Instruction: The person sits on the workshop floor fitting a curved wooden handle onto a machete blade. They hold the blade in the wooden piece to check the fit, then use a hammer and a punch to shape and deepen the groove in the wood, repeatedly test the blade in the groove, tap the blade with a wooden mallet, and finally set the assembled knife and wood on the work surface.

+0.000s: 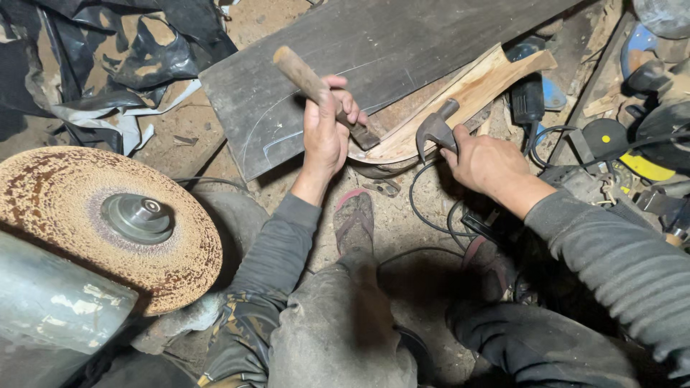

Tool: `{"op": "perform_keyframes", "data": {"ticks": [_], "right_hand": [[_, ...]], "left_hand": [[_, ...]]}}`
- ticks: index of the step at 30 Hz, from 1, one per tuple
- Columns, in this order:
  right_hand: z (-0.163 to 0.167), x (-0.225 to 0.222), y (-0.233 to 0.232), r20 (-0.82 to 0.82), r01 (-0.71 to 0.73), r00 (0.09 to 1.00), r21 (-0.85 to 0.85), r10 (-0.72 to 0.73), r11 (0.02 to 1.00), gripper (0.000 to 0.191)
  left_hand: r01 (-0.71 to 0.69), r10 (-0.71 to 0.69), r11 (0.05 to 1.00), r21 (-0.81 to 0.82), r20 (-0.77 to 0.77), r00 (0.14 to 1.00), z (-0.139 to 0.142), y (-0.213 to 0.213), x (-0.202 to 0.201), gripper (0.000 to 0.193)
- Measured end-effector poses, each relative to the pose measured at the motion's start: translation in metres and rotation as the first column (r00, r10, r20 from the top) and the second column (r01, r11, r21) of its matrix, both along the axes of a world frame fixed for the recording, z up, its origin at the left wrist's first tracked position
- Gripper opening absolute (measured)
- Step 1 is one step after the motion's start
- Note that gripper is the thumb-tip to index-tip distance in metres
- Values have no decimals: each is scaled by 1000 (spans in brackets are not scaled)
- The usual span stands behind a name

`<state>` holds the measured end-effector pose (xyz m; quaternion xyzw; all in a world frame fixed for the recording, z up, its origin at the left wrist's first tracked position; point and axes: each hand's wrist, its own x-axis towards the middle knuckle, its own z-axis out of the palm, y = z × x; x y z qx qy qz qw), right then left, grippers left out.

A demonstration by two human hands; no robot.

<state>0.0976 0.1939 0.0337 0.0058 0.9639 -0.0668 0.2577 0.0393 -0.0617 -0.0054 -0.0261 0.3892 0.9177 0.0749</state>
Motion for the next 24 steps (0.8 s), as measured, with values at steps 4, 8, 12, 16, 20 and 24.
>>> {"op": "perform_keyframes", "data": {"ticks": [4, 8, 12, 16, 20, 24], "right_hand": [[2, 1, -2, -22, -1, 1000, -10, 1, 1000, 46], [2, 2, -2, -21, 4, 1000, -18, -4, 1000, 46], [-1, 2, -2, -34, -4, 999, -2, 4, 1000, 46], [-2, 2, -1, -26, -6, 1000, 7, 7, 1000, 46], [-3, 3, 0, -49, -8, 999, -2, 8, 1000, 46], [-5, 4, 1, -43, -4, 999, 13, 5, 1000, 46]], "left_hand": [[-13, 6, 999, -36, -175, 985, -10, -4, 5, 21], [-74, 74, 997, 8, -211, 975, -30, -1, 8, 21], [-73, 58, 996, -57, -236, 970, -41, 7, 10, 20], [-38, 4, 992, -124, -258, 966, -40, 8, 14, 17], [-74, -27, 958, -278, -343, 939, -40, 7, 22, 17], [-173, -49, 897, -406, -481, 875, -47, 7, 29, 16]]}}
